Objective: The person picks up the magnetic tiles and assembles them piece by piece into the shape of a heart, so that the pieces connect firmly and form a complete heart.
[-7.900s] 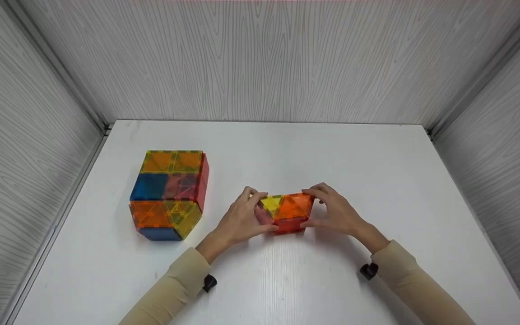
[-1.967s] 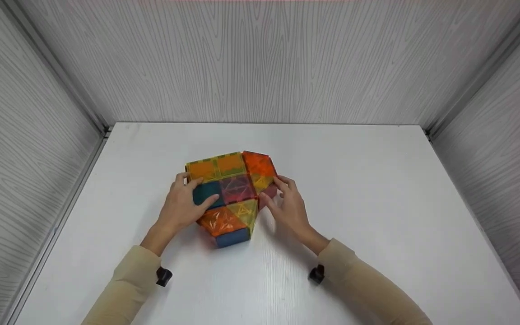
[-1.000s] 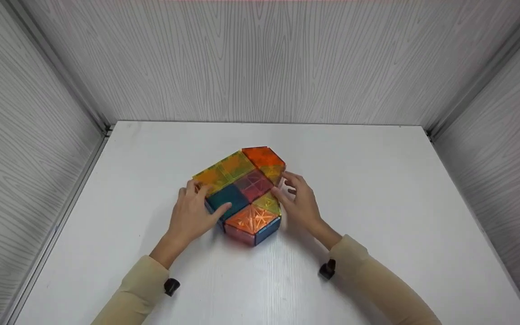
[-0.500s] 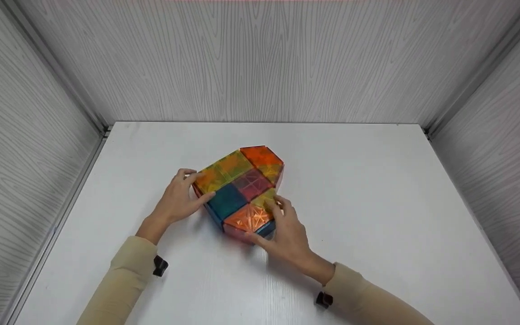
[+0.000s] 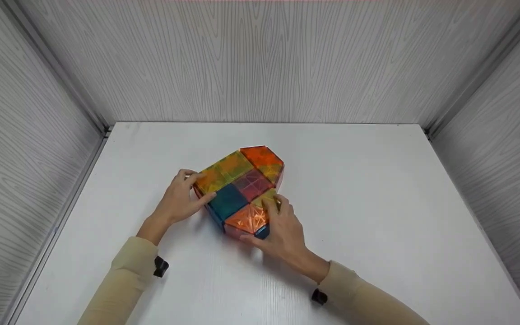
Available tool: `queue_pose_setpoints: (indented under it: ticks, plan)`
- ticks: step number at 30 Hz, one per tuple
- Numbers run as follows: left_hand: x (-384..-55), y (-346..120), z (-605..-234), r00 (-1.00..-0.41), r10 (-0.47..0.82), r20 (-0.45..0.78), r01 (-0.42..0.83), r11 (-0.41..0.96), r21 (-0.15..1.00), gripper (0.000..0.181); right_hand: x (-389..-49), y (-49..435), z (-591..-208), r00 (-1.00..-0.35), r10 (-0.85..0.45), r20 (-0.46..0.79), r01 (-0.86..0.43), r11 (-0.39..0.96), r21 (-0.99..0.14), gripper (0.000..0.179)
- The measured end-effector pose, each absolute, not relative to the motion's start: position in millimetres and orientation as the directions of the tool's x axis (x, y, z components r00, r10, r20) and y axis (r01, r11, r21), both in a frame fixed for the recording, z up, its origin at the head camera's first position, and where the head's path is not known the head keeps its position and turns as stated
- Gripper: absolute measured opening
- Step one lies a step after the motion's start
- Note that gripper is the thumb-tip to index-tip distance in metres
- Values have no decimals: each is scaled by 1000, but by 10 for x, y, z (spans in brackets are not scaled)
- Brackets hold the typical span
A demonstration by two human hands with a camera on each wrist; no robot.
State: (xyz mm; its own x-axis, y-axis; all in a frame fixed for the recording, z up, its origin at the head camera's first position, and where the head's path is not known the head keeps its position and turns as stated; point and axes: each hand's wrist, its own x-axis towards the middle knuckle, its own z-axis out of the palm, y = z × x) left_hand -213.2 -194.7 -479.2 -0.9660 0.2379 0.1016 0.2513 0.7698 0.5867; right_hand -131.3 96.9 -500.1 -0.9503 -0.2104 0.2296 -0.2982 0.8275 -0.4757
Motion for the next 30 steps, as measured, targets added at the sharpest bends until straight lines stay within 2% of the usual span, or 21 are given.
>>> queue_pose_setpoints:
  ticks: [10,18,24,30]
  plan:
    - [-1921,-1756,-4786,-969,219,118,247,793,557,69,-1383,1395,-4929,-953,-216,212,-299,785,-543,94]
    - [-1766,-1511,-4804,-965,215,151,263,778,571,62,-1490,1794,-4880,-952,-181,246,-292,779,-556,70]
    - [-1617,-1289,-4814,-963,215,164,270,775,572,57,-1609,2069,-4879,-956,-166,242,-276,789,-549,62]
    - [-1513,-1148,-4804,-947,267,179,321,760,566,55,-1748,2291,-4901,-952,-158,262,-283,780,-558,59]
